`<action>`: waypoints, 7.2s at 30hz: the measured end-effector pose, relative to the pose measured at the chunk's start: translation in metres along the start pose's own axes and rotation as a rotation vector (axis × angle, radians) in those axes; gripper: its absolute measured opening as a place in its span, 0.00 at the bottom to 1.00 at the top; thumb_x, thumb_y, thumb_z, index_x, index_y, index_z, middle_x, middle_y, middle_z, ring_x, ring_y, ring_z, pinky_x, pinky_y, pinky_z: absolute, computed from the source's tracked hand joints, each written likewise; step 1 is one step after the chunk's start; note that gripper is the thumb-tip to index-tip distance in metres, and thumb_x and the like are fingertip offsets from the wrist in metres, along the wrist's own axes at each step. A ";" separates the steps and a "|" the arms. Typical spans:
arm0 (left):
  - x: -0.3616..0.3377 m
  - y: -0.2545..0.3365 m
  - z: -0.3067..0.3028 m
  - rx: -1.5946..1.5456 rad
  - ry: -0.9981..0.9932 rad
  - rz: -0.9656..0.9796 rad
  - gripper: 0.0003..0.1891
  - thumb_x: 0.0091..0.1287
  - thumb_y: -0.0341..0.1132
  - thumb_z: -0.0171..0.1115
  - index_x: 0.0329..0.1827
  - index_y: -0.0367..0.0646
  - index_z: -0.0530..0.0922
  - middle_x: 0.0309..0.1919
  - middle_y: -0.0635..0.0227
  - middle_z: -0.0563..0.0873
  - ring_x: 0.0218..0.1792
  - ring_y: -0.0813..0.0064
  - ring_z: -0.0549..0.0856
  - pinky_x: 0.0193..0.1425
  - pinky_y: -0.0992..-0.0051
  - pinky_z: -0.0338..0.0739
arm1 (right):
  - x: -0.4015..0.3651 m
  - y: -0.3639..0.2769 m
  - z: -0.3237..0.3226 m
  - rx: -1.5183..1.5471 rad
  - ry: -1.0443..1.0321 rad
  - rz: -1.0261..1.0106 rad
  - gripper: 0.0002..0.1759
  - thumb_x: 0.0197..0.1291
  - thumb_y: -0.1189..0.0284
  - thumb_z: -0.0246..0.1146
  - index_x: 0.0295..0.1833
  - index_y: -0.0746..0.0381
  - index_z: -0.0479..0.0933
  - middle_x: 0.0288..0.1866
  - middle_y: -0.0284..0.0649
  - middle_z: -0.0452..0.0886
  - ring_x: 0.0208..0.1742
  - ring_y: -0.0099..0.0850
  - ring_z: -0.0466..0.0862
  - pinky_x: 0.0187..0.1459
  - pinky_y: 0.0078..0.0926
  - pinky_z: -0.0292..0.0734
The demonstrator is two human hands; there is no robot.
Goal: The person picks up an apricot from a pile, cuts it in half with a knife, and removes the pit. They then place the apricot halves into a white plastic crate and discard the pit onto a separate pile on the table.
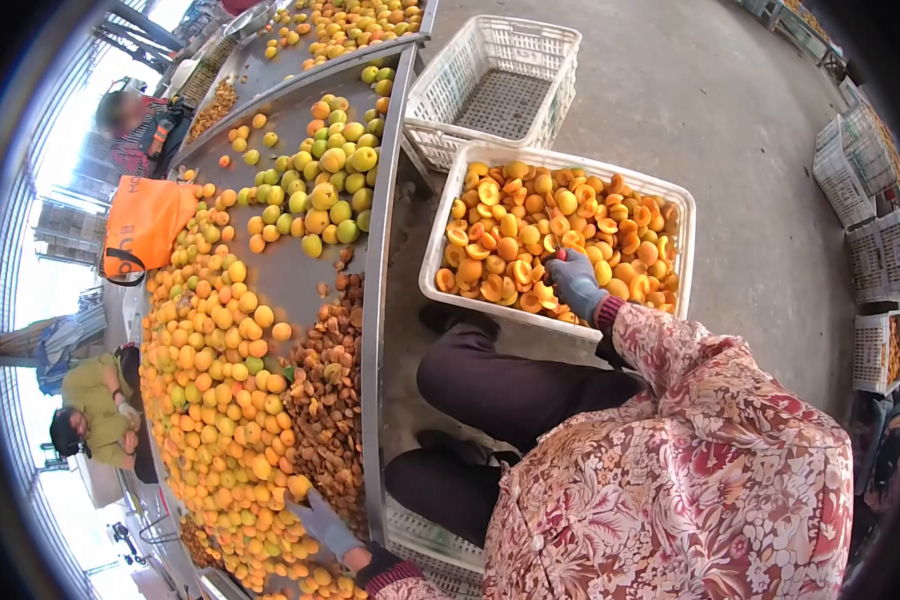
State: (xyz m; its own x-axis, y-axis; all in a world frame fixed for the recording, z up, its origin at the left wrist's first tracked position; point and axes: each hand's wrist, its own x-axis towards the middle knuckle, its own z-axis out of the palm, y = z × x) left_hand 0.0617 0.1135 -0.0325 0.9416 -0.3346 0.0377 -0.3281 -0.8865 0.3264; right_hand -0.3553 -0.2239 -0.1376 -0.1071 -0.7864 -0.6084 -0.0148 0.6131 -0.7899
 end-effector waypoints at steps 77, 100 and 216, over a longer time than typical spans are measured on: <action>-0.133 0.109 -0.091 -1.036 0.073 0.497 0.32 0.50 0.29 0.73 0.61 0.36 0.70 0.55 0.60 0.75 0.55 0.67 0.76 0.60 0.70 0.71 | -0.299 -0.078 0.160 0.092 -1.391 0.284 0.14 0.60 0.66 0.62 0.47 0.62 0.73 0.20 0.33 0.74 0.10 0.20 0.69 0.11 0.16 0.63; -0.149 0.115 -0.068 -1.339 -0.177 0.361 0.29 0.52 0.22 0.65 0.60 0.34 0.69 0.52 0.64 0.75 0.51 0.76 0.77 0.56 0.76 0.73 | -0.326 -0.122 0.163 0.477 -1.326 -0.382 0.17 0.68 0.71 0.44 0.53 0.71 0.71 0.15 0.34 0.70 0.14 0.18 0.66 0.19 0.15 0.63; -0.124 0.127 -0.027 -2.134 -0.341 -0.205 0.25 0.71 0.56 0.44 0.54 0.42 0.71 0.37 0.59 0.81 0.34 0.67 0.80 0.43 0.68 0.78 | -0.290 -0.052 0.136 -1.093 -1.171 -0.770 0.21 0.62 0.57 0.54 0.47 0.66 0.65 0.30 0.57 0.79 0.34 0.55 0.80 0.37 0.50 0.74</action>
State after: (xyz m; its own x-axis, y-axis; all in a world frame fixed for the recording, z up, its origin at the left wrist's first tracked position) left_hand -0.0953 0.0507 0.0296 0.8173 -0.5502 -0.1710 0.5337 0.6109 0.5848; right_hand -0.1882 -0.0377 0.0696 0.9325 -0.2305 -0.2779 -0.3587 -0.5029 -0.7864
